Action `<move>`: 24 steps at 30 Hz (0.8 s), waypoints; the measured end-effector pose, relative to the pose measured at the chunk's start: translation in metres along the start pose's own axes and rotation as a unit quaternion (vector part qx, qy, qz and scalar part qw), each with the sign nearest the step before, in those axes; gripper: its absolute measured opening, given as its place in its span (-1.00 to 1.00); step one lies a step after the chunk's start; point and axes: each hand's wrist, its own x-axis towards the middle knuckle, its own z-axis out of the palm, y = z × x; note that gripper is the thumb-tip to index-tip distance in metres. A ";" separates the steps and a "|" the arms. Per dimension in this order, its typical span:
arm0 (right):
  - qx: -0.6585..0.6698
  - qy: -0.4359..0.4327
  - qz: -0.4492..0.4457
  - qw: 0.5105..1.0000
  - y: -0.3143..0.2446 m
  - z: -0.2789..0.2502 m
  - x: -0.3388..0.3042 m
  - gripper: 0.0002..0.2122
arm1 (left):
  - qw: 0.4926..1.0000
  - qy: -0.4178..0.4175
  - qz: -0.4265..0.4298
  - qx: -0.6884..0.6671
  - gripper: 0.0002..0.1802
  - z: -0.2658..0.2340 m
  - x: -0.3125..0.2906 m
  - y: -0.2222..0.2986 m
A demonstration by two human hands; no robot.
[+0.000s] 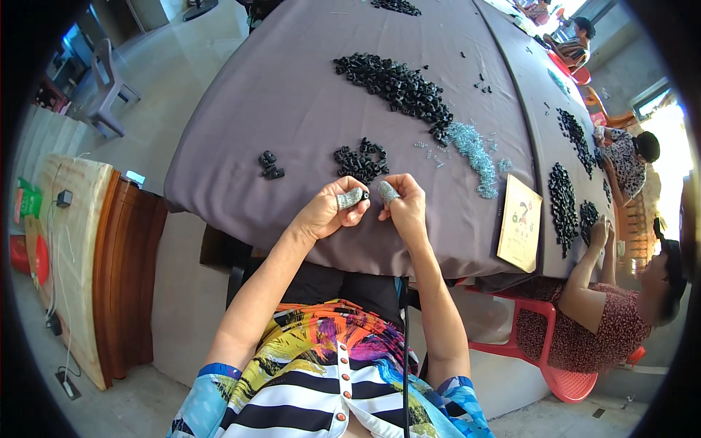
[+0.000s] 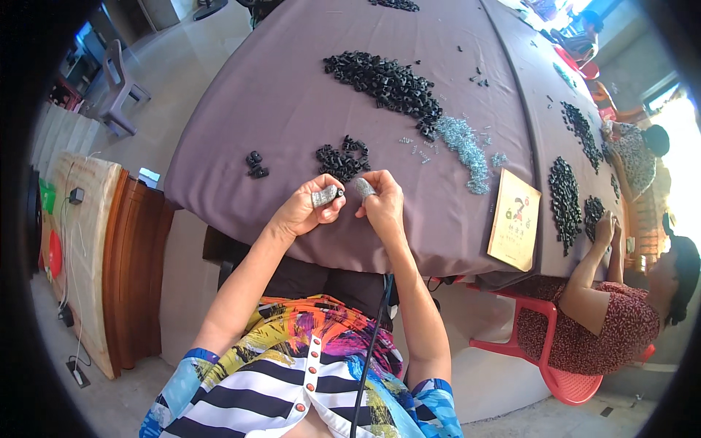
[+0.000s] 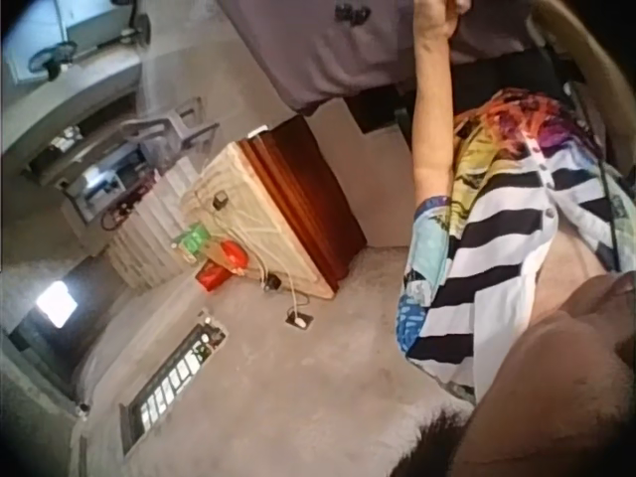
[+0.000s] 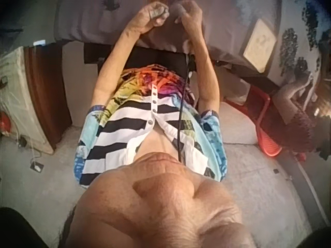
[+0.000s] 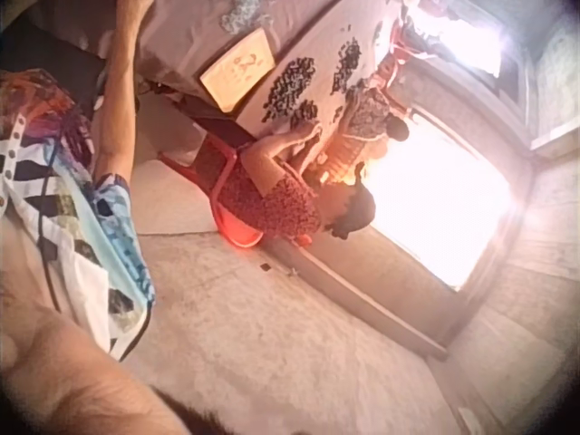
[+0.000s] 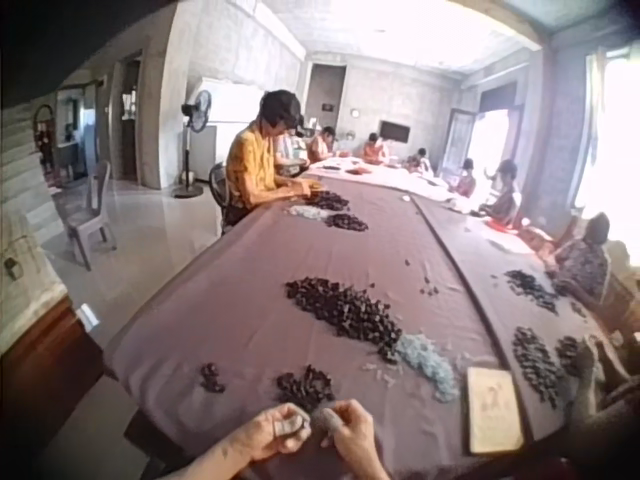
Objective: The person assembles plastic cord locks by picking up springs and plastic housings from the table and fitting them together by hand.
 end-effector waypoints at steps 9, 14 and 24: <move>-0.230 0.059 -0.067 0.969 -0.008 -0.014 0.021 -0.85 | 1.000 -0.009 0.023 -0.017 -0.87 -0.001 -0.001 -0.001; -0.319 0.075 -0.120 0.937 -0.014 -0.020 0.037 -0.84 | 1.000 -0.007 0.018 -0.021 -0.87 0.001 0.001 0.000; -0.490 0.045 -0.060 0.869 -0.028 0.014 0.072 -0.87 | 0.999 0.006 0.022 -0.024 -0.90 0.002 0.002 -0.002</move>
